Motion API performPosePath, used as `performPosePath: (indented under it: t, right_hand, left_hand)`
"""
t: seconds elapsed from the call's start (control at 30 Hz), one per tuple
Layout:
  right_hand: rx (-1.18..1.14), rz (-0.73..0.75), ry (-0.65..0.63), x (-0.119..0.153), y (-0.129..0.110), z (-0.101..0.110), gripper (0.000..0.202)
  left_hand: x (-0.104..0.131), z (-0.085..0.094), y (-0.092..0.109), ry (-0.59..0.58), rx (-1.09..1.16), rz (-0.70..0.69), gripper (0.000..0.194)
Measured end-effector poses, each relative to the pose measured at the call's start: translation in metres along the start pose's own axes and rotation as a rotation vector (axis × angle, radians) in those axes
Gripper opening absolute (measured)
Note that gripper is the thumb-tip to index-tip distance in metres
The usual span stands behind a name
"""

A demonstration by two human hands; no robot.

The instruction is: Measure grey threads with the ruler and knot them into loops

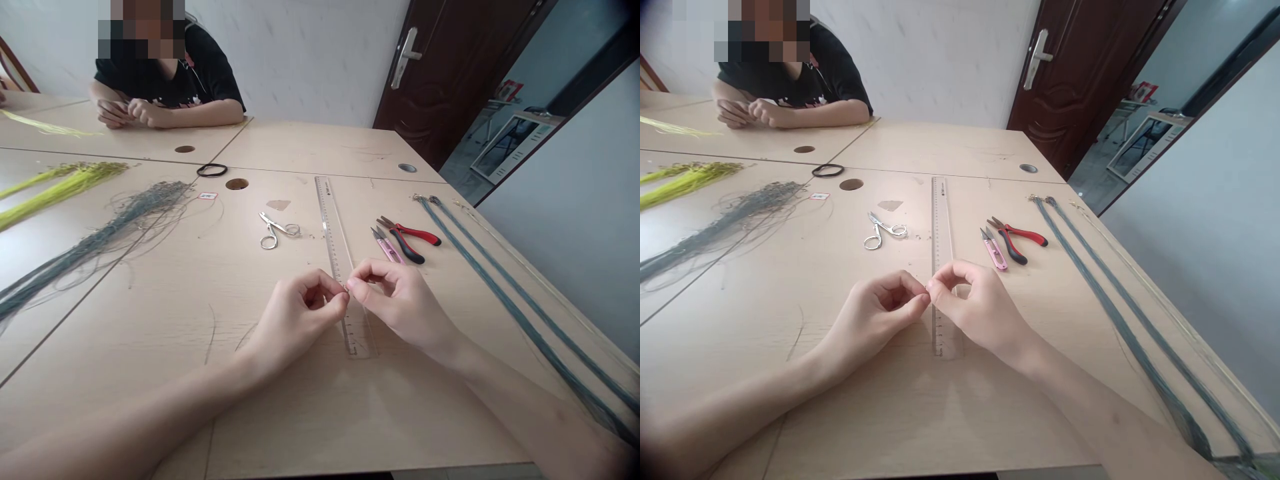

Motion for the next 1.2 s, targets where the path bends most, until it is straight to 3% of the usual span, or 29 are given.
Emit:
performPosePath:
  t: [0.2, 1.2]
  right_hand:
    - [-0.036, -0.077, -0.037, -0.0029, 0.0081, -0.0008, 0.017]
    - [-0.058, -0.087, -0.029, -0.0003, 0.0075, -0.0019, 0.02]
  left_hand:
    - [-0.0003, 0.0014, 0.0006, 0.006, -0.008, 0.015, 0.016]
    - [-0.0007, 0.0046, 0.003, 0.03, 0.043, 0.008, 0.016]
Point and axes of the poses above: each hand's wrist, its own x-axis away from the middle knuckle, its own z-axis out of the back of the hand, y = z × x, the point moved 8 cm from there along -x, towards the middle knuckle, and after that the axes turned 2 degrees about y, right-handed, at the moved point
